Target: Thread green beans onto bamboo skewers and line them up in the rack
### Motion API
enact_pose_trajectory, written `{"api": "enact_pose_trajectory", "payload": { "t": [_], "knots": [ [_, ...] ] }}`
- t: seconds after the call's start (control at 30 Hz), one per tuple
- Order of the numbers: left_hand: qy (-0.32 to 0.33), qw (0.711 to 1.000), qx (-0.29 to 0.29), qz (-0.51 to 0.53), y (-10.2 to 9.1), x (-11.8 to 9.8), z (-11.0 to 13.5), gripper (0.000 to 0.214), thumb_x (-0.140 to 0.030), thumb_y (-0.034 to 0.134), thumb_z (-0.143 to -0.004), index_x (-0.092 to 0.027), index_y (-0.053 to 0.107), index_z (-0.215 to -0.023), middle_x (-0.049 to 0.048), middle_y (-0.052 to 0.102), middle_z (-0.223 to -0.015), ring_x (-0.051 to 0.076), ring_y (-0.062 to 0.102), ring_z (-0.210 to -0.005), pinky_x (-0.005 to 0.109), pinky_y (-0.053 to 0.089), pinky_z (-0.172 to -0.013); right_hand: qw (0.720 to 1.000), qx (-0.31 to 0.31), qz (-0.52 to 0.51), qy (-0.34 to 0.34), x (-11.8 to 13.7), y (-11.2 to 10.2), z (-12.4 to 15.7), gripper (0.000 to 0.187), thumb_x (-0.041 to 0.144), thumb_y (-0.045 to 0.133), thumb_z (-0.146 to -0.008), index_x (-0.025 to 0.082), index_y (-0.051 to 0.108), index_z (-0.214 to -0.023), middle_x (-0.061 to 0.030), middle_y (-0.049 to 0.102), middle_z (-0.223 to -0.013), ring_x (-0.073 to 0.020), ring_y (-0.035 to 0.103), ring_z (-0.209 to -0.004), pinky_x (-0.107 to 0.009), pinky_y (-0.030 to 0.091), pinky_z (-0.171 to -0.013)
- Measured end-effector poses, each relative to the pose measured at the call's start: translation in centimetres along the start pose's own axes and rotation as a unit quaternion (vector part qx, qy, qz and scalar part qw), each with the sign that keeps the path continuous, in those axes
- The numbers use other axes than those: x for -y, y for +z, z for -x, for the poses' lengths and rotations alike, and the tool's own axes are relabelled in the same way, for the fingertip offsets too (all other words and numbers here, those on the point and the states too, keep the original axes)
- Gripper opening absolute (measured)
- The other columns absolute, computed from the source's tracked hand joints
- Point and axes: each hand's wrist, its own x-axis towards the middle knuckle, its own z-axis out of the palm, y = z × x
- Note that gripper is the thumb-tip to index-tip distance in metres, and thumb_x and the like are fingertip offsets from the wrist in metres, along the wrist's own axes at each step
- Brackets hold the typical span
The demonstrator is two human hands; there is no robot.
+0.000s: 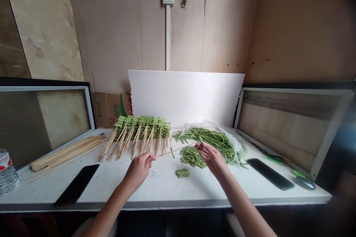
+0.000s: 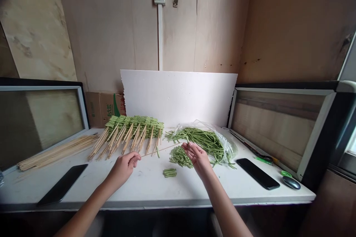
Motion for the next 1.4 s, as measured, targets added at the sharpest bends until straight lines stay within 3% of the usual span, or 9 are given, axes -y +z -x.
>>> {"api": "enact_pose_trajectory", "payload": {
  "t": [0.23,0.8,1.17,1.4],
  "knots": [
    [0.006,1.000,0.008,0.005,0.2,-0.4,0.4,0.036,-0.037,0.040,-0.103,-0.020,0.067,-0.086,0.0006,0.060,-0.065,0.018,0.056,-0.059,0.028,0.041,-0.062,1.000,0.013,-0.026,0.012,-0.3,1.7,0.9,0.037,0.047,0.089,-0.074,0.021,0.079,-0.099,-0.0092,0.080,-0.112,-0.0297,0.072,-0.117,-0.037,0.063,-0.096],
    [0.006,1.000,0.017,-0.007,0.1,-0.2,0.3,0.034,-0.033,0.041,-0.101,-0.020,0.070,-0.087,0.0019,0.063,-0.066,0.018,0.058,-0.060,0.028,0.041,-0.062,1.000,-0.010,-0.020,-0.008,-0.9,1.7,0.8,0.040,0.045,0.090,-0.074,0.025,0.079,-0.106,-0.0073,0.081,-0.112,-0.0268,0.072,-0.117,-0.030,0.062,-0.081],
    [0.001,0.999,0.021,-0.034,-0.1,-0.5,0.4,0.034,-0.032,0.043,-0.100,-0.020,0.070,-0.086,0.0025,0.065,-0.066,0.019,0.058,-0.061,0.028,0.041,-0.062,0.999,-0.032,0.016,-0.040,-0.5,1.8,1.0,0.040,0.045,0.094,-0.065,0.024,0.081,-0.097,-0.0095,0.082,-0.103,-0.0319,0.075,-0.108,-0.034,0.059,-0.073],
    [0.006,0.999,0.012,-0.042,-0.3,-0.1,0.3,0.033,-0.029,0.044,-0.099,-0.021,0.072,-0.085,0.0035,0.066,-0.066,0.019,0.057,-0.061,0.029,0.040,-0.062,0.997,-0.034,0.054,-0.050,-0.4,2.3,1.5,0.037,0.045,0.093,-0.066,0.023,0.082,-0.093,-0.0102,0.083,-0.097,-0.0335,0.076,-0.104,-0.038,0.059,-0.075]
  ]
}}
